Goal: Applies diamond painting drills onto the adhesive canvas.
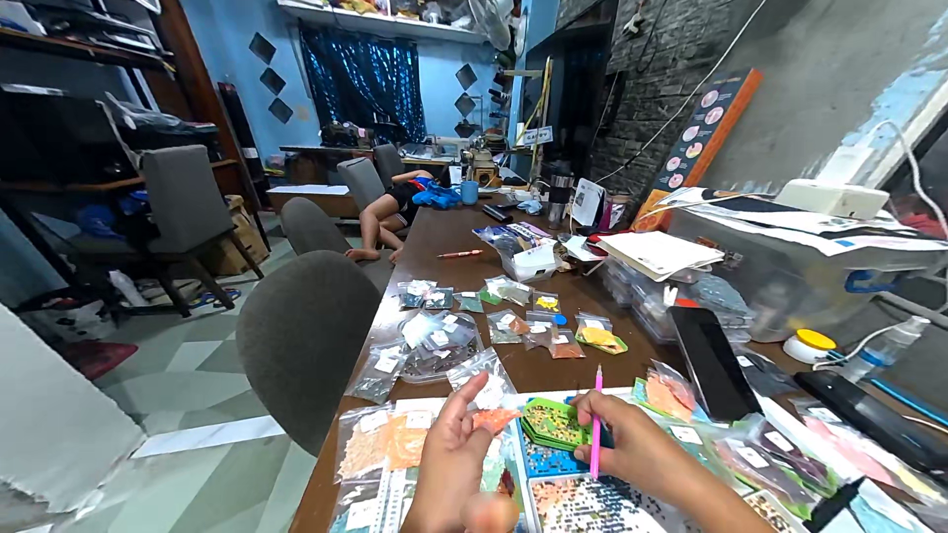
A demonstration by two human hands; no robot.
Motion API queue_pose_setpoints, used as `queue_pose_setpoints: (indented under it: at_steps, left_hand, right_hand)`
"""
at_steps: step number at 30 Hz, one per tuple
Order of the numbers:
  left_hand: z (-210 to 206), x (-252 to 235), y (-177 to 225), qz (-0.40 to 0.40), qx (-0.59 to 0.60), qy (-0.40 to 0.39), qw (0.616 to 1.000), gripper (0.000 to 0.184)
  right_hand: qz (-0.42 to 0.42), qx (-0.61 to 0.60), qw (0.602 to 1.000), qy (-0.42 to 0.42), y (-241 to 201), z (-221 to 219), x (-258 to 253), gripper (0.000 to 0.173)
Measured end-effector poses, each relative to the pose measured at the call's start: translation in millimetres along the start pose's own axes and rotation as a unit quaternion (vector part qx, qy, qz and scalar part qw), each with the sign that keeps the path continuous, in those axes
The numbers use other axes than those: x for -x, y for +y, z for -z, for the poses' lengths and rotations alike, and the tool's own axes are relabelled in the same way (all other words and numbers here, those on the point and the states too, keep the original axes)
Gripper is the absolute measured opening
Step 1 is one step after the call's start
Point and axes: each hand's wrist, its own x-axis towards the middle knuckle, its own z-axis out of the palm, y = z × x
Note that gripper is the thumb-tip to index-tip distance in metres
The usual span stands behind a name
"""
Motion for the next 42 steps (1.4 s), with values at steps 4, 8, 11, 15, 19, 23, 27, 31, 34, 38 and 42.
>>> queue_pose_setpoints:
  at_steps: [4, 8, 11, 15, 19, 23, 27, 31, 34, 38, 42]
  left_hand:
    - [0.2, -0.8, -0.9, 0.003, -0.005, -0.001, 1.0, 0.055]
    - [0.5, -1.4, -2.0, 0.004, -0.002, 0.001, 1.0, 0.055]
    - [-0.4, -0.4, -0.8, 0.008, 0.001, 0.002, 1.0, 0.054]
    - [-0.1, -0.5, -2.6, 0.01, 0.004, 0.001, 1.0, 0.053]
    - [-0.5, -0.1, -0.6, 0.013, -0.001, 0.001, 1.0, 0.054]
    - [-0.8, 0.9, 1.9, 0.015, -0.006, 0.001, 1.0, 0.054]
    - [-0.8, 0.4, 1.6, 0.012, -0.006, 0.0, 1.0, 0.054]
    - [-0.2, 0.3, 1.0, 0.013, -0.007, -0.005, 1.0, 0.054]
    - [0.1, 0.5, 0.3, 0.011, -0.016, -0.008, 1.0, 0.054]
    - [0.1, 0.7, 0.7, 0.015, -0.02, -0.01, 1.0, 0.054]
    - [-0.7, 1.4, 1.6, 0.015, -0.02, -0.009, 1.0, 0.053]
  right_hand:
    - [0.0, -0.014, 1.0, 0.007, 1.3, 0.2, -0.5, 0.038]
    - [-0.011, -0.045, 0.999, 0.008, 4.4, 0.9, -1.5, 0.037]
    - [-0.017, -0.05, 0.999, 0.004, 3.8, 1.3, -1.6, 0.037]
    - [-0.008, -0.034, 0.999, 0.006, 3.3, 0.0, -0.7, 0.039]
    - [0.016, 0.005, 1.0, 0.018, 0.2, -1.0, 1.7, 0.039]
    - [0.008, 0.003, 1.0, 0.03, 1.5, -2.1, 1.3, 0.038]
    - [0.002, -0.023, 0.999, 0.028, 5.7, -4.1, 0.3, 0.039]
    - [0.0, -0.026, 0.999, 0.022, 3.9, -4.5, 0.6, 0.039]
    - [-0.004, -0.031, 0.999, 0.021, 3.1, -4.2, 1.1, 0.04]
    - [-0.013, -0.035, 0.999, 0.019, 3.0, -4.0, 1.4, 0.04]
    - [-0.002, -0.025, 0.999, 0.034, 3.2, -5.8, 1.8, 0.037]
